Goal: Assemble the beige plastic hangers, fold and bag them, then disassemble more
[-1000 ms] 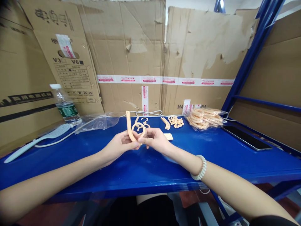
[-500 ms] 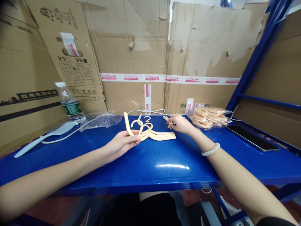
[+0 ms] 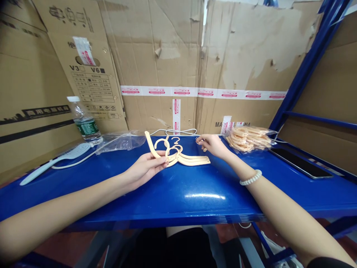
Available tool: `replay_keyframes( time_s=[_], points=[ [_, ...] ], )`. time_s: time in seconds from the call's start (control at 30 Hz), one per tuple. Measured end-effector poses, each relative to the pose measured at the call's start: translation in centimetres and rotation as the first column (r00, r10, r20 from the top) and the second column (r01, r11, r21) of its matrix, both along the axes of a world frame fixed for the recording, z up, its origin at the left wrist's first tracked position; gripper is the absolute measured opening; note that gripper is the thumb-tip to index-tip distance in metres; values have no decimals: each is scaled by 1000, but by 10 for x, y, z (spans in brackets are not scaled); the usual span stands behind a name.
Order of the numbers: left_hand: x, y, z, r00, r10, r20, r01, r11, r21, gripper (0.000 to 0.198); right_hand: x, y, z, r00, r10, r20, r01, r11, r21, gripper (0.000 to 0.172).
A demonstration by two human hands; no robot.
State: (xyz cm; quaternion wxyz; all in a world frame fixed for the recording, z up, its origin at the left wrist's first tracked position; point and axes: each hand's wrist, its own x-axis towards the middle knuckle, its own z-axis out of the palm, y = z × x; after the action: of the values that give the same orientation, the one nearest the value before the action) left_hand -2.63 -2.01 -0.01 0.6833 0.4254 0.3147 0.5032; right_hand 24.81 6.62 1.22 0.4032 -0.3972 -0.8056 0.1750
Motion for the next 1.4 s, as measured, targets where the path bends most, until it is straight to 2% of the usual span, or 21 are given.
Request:
replay_keyframes(
  time_s=[0.13,0.23,0.33,0.43,0.53,0.67,0.77,0.87,1.1,1.4],
  points=[
    [0,-1,-1,1000,4,5,-4,999,41,15,-25,-27,7,962,21,-273,-36,998,-50,36],
    [-1,-1,-2,1000,1,-7,0,998,61,20,-48,-47,10,899,61,-433,-116,988,-103,39],
    [-2,-1,-4,1000,-6,-26,8,997,77,26,-65,-59,7,785,65,-616,-251,942,-221,35],
    [-2,0,-5,999,-13,-45,17,995,101,29,-72,-61,-1,767,39,-640,-308,898,-314,31],
    [-2,2,-7,998,-14,-66,22,992,121,31,-74,-59,-8,760,27,-649,-329,877,-349,32],
    [-2,4,-10,996,-7,-84,19,989,148,32,-73,-57,-11,722,8,-692,-363,856,-369,48],
    [-2,5,-11,995,0,-97,16,986,165,32,-73,-57,-12,698,27,-715,-478,761,-438,56],
    [-2,5,-10,994,-4,-111,24,983,180,33,-73,-58,-13,699,54,-713,-549,678,-488,46],
    [-3,6,-12,988,16,-152,18,976,217,30,-77,-59,-15,731,89,-677,-525,707,-474,33],
    [-3,4,-8,978,-23,-205,72,969,238,24,-78,-61,-14,781,144,-608,-467,780,-416,34]
  ],
)
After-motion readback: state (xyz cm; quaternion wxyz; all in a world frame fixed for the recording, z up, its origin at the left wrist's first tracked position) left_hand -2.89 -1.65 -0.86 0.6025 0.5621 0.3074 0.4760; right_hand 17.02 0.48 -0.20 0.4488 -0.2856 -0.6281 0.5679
